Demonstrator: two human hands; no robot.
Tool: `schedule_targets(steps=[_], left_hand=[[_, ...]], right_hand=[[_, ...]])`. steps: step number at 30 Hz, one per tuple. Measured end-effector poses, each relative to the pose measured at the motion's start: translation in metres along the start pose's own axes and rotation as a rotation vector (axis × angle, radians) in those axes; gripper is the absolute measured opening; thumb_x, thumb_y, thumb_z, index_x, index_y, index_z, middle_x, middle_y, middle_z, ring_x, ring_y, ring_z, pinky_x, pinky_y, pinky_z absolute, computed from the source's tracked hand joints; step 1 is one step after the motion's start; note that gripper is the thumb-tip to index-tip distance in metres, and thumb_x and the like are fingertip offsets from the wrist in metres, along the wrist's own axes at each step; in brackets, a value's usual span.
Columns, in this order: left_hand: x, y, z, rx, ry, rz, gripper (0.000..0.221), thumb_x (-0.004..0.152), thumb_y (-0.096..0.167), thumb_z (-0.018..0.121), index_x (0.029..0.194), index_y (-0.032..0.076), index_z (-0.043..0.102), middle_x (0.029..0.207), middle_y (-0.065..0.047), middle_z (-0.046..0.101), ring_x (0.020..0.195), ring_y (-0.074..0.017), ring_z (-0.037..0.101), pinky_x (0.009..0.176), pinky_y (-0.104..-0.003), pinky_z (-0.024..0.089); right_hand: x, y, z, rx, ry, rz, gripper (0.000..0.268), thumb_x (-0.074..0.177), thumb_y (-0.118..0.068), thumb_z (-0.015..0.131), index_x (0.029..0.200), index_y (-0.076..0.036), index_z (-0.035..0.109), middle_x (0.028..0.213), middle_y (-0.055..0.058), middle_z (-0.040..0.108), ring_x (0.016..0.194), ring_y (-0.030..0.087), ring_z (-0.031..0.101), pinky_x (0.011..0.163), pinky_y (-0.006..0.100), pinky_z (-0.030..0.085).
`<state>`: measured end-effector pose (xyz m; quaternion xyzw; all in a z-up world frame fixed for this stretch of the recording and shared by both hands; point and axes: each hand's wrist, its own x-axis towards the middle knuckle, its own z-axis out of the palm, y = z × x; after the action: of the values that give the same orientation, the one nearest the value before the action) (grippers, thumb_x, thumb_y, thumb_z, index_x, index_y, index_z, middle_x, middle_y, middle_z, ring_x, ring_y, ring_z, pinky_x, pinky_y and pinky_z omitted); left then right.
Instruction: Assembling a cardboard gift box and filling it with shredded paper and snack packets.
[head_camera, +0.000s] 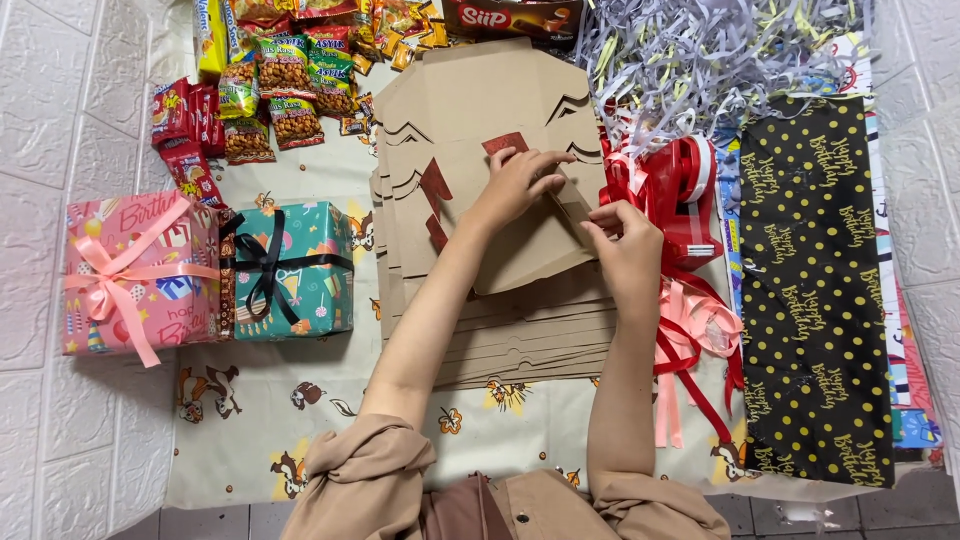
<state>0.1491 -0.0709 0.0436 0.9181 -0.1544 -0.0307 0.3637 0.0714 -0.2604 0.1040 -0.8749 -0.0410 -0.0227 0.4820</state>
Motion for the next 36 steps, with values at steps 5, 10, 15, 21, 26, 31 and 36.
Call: schedule_targets(steps=[5, 10, 15, 21, 26, 31, 36], left_hand=[[0.000, -0.006, -0.003, -0.239, -0.016, -0.069, 0.021, 0.098, 0.041, 0.048, 0.116, 0.038, 0.058, 0.095, 0.005, 0.066, 0.105, -0.0130, 0.057, 0.111, -0.047, 0.012], [0.002, -0.029, 0.010, -0.418, 0.007, -0.041, 0.032, 0.094, 0.037, 0.058, 0.125, 0.036, 0.051, 0.093, 0.007, 0.069, 0.107, -0.0126, 0.058, 0.112, -0.051, 0.009], [0.004, -0.035, 0.013, -0.444, 0.016, -0.041, 0.029, 0.092, 0.042, 0.060, 0.119, 0.034, 0.055, 0.081, 0.011, 0.069, 0.099, -0.0087, 0.060, 0.113, -0.051, 0.010], [-0.010, 0.012, -0.030, -0.566, 0.222, 0.031, 0.030, 0.096, 0.025, 0.060, 0.125, 0.020, 0.057, 0.109, -0.010, 0.068, 0.108, -0.0264, 0.063, 0.103, -0.048, 0.041], [-0.042, 0.038, -0.090, -0.771, 0.490, 0.206, 0.025, 0.100, 0.021, 0.047, 0.113, 0.001, 0.057, 0.101, -0.013, 0.064, 0.096, -0.0192, 0.065, 0.091, -0.027, 0.056], [-0.101, 0.034, -0.083, -0.509, 0.915, -0.013, 0.022, 0.103, 0.020, 0.043, 0.117, 0.010, 0.057, 0.103, -0.008, 0.064, 0.100, -0.0161, 0.061, 0.094, -0.034, 0.046], [-0.152, 0.018, -0.029, -0.671, 0.891, -0.352, 0.034, 0.102, 0.025, 0.039, 0.132, 0.008, 0.041, 0.127, -0.011, 0.052, 0.103, -0.0167, 0.051, 0.092, -0.028, 0.043]], right_hand=[[0.003, 0.003, 0.012, -0.075, 0.137, -0.121, 0.011, 0.081, -0.014, 0.077, 0.086, -0.012, 0.068, 0.085, 0.003, 0.054, 0.080, 0.019, 0.055, 0.071, 0.031, 0.048], [0.007, 0.013, 0.033, -0.097, 0.238, -0.181, 0.012, 0.077, -0.014, 0.080, 0.081, -0.015, 0.069, 0.097, 0.002, 0.048, 0.090, 0.023, 0.047, 0.085, 0.035, 0.043], [0.012, 0.023, 0.041, -0.110, 0.295, -0.160, 0.012, 0.076, -0.012, 0.081, 0.080, -0.015, 0.069, 0.100, 0.001, 0.048, 0.090, 0.021, 0.048, 0.086, 0.035, 0.044], [0.012, 0.016, 0.037, 0.091, 0.139, -0.157, 0.013, 0.084, -0.002, 0.067, 0.085, -0.004, 0.054, 0.109, 0.011, 0.053, 0.096, 0.030, 0.061, 0.086, 0.041, 0.052], [0.009, -0.012, 0.022, 0.215, -0.122, 0.154, 0.033, 0.093, -0.012, 0.052, 0.124, -0.007, 0.041, 0.133, 0.015, 0.051, 0.122, 0.032, 0.052, 0.102, 0.040, 0.044], [-0.002, -0.014, 0.013, 0.096, -0.170, 0.037, 0.038, 0.097, -0.007, 0.041, 0.134, -0.001, 0.040, 0.126, 0.034, 0.051, 0.119, 0.048, 0.047, 0.100, 0.055, 0.039], [-0.009, -0.025, 0.008, 0.042, -0.245, 0.122, 0.043, 0.097, -0.008, 0.032, 0.140, -0.009, 0.035, 0.131, 0.031, 0.048, 0.122, 0.046, 0.045, 0.102, 0.055, 0.035]])
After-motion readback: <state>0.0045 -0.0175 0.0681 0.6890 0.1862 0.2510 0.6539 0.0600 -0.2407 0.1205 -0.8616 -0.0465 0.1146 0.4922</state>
